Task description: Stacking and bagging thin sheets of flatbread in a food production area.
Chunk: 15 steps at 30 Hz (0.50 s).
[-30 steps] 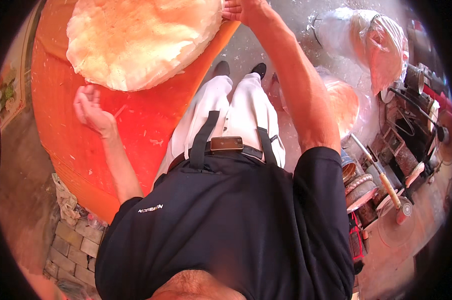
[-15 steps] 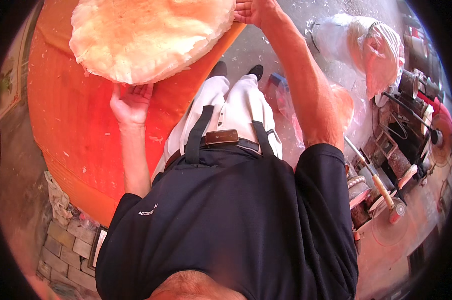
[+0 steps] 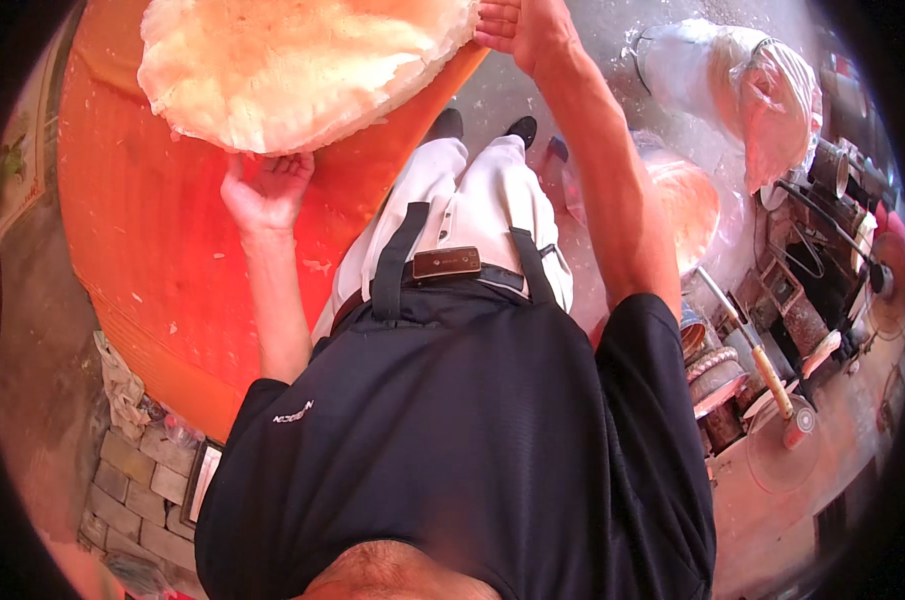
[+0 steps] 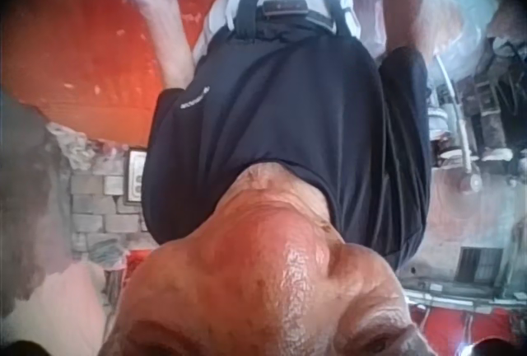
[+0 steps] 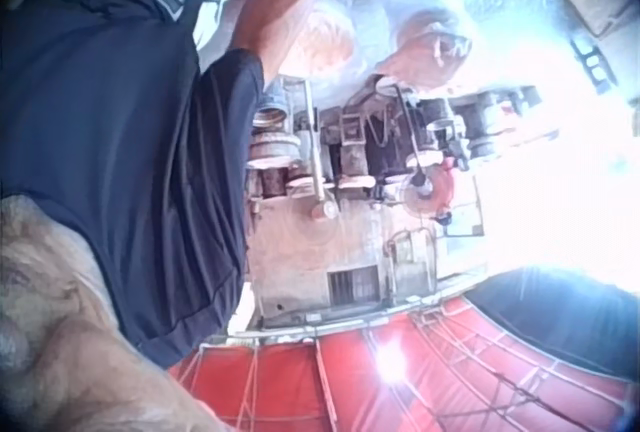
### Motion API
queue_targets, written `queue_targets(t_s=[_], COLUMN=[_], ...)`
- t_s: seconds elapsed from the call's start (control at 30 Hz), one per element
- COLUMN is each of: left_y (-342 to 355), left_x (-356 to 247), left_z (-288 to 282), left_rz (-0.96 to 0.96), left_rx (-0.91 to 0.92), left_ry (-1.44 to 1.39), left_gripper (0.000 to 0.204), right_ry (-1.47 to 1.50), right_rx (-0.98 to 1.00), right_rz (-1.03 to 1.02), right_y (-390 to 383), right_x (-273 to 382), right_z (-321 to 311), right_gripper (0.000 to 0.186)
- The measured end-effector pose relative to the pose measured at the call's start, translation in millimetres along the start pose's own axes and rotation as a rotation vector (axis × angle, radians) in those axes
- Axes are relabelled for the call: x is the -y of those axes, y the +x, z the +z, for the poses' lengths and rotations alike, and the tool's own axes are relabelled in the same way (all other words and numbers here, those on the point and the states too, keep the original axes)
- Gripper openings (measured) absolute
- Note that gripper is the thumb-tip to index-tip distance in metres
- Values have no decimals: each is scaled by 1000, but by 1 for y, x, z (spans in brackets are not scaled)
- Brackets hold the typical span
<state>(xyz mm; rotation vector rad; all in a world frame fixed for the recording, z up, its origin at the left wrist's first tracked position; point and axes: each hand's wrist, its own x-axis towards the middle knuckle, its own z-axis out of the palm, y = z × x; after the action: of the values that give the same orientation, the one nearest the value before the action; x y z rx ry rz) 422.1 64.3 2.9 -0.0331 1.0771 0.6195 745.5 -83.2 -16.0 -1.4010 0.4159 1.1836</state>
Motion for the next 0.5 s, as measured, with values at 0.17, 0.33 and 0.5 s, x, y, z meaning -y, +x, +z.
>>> queue_targets(t_s=[0.17,0.33,0.5], left_y=[-2,-5,-6], left_x=[0,7,2], left_z=[3,3,-2], left_rz=[49,56,-5], left_rx=[18,-10,21], left_ry=[151,96,-5], left_gripper=[58,65,69], right_ry=[-26,-126,-356], right_rx=[175,149,42], right_rz=[109,84,-345], right_y=[27,35,-2], right_x=[16,22,9], right_z=[-10,-8,8], right_gripper=[82,85,98])
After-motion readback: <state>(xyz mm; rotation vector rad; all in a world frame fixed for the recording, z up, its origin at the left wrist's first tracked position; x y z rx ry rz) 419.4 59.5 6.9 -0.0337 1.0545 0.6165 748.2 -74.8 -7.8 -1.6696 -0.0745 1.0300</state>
